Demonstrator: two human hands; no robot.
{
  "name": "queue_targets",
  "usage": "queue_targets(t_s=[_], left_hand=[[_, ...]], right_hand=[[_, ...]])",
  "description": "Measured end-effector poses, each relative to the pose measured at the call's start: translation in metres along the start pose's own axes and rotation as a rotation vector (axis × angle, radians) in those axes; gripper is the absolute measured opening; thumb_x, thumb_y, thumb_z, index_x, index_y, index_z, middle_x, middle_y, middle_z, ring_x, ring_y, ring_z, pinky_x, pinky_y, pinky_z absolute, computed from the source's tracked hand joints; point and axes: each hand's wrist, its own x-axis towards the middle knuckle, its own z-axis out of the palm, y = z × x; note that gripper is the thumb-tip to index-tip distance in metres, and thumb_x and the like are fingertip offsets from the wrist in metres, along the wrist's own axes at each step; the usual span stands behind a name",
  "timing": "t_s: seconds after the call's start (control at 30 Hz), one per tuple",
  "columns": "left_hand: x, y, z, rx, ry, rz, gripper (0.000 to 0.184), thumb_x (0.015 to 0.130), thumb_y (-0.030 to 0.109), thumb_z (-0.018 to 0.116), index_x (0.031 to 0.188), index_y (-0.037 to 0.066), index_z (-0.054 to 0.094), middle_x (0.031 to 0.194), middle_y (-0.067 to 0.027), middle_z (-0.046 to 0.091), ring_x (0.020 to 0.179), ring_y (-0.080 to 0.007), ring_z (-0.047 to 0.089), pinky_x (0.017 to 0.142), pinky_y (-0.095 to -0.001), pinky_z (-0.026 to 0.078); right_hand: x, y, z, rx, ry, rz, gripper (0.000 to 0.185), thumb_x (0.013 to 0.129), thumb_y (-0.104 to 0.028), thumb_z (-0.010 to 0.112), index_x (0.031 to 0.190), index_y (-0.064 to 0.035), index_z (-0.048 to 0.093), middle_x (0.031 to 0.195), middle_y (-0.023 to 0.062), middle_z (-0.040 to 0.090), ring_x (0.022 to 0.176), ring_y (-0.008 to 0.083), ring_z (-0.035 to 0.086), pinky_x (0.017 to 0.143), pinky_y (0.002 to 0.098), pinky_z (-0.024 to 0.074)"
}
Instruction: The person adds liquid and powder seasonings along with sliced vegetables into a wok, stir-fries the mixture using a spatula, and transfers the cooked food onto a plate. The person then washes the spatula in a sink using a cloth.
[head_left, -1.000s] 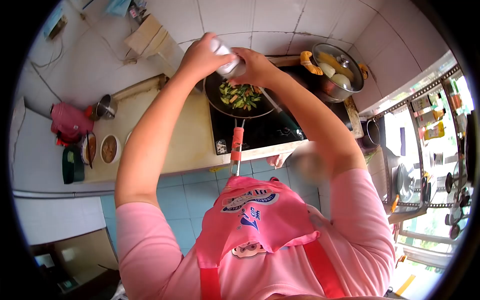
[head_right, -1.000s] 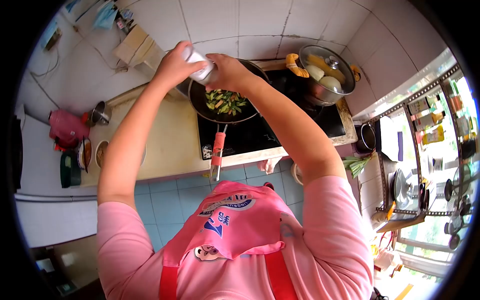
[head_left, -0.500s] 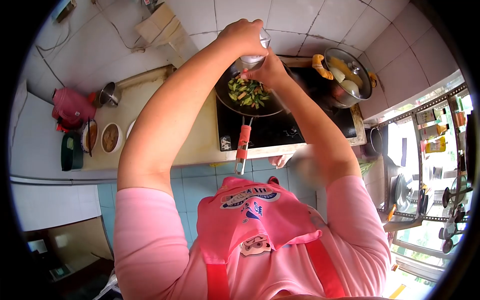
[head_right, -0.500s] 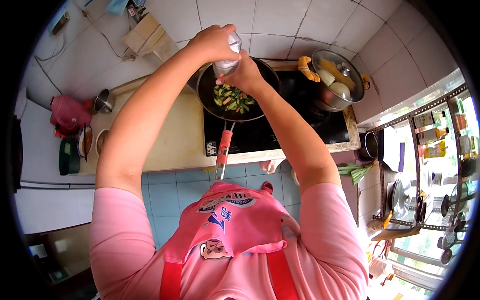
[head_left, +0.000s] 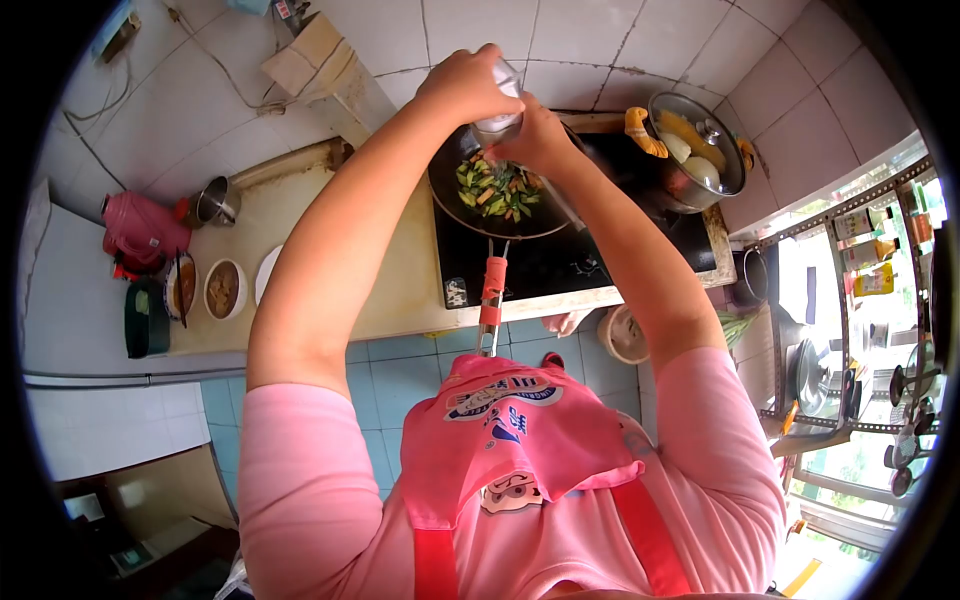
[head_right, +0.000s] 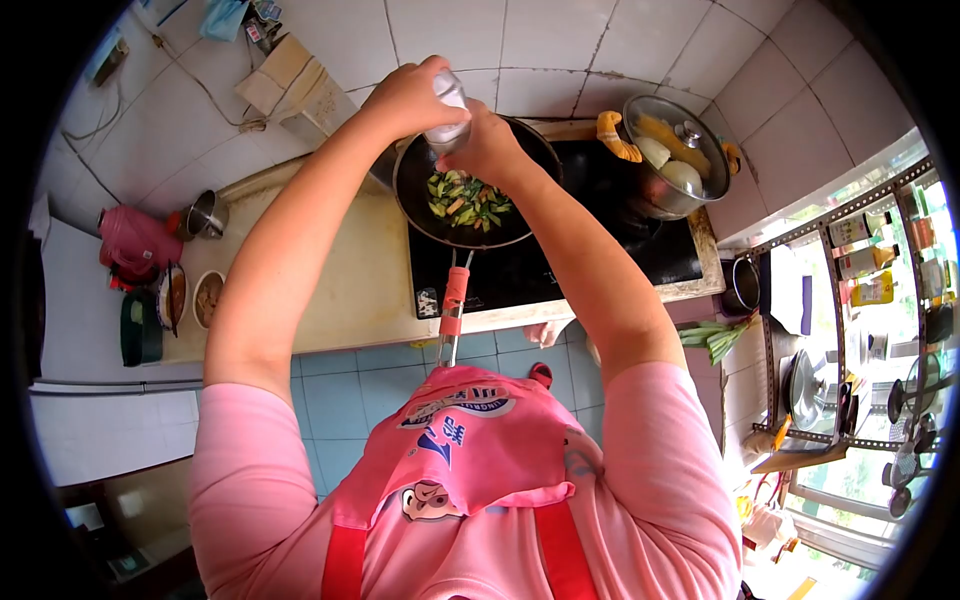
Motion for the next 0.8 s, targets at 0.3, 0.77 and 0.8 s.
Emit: queue_targets(t_s=[0.3,0.77,0.8], left_hand=[[-0.063,-0.105,0.074,-1.785,0.208,-0.699,0.044,0.088,0.039,0.063,0.12,0.01,0.053,0.116,-0.0073,0.061,0.1,-0.0242,0.062,0.077,-0.0354,0.055],[-0.18,0.161,0.102,-2.399,-0.575,-0.578,0.055,0.089,0.054,0.051,0.129,0.015,0.05,0.117,-0.0048,0.06,0.093,-0.0222,0.064,0.068,-0.0324,0.06],[-0.184,0.181,0.107,-2.371,-0.61,-0.624,0.056,0.089,0.054,0.051,0.13,0.015,0.05,0.117,-0.005,0.06,0.094,-0.022,0.064,0.068,-0.0327,0.06]], right_hand=[[-0.03,-0.001,-0.063,0.043,0.349,-0.301,0.109,0.056,-0.03,0.091,0.143,-0.0019,0.032,0.137,0.023,0.046,0.127,0.0337,0.047,0.104,0.0382,0.0393],[-0.217,0.019,-0.152,0.501,-0.016,-0.273,0.102,0.062,-0.028,0.09,0.14,0.0002,0.031,0.13,0.015,0.052,0.123,0.0214,0.049,0.104,0.0364,0.0401],[-0.238,0.023,-0.166,0.516,-0.003,-0.227,0.099,0.062,-0.027,0.09,0.138,0.0001,0.032,0.128,0.0146,0.053,0.121,0.0211,0.051,0.103,0.0359,0.0409]])
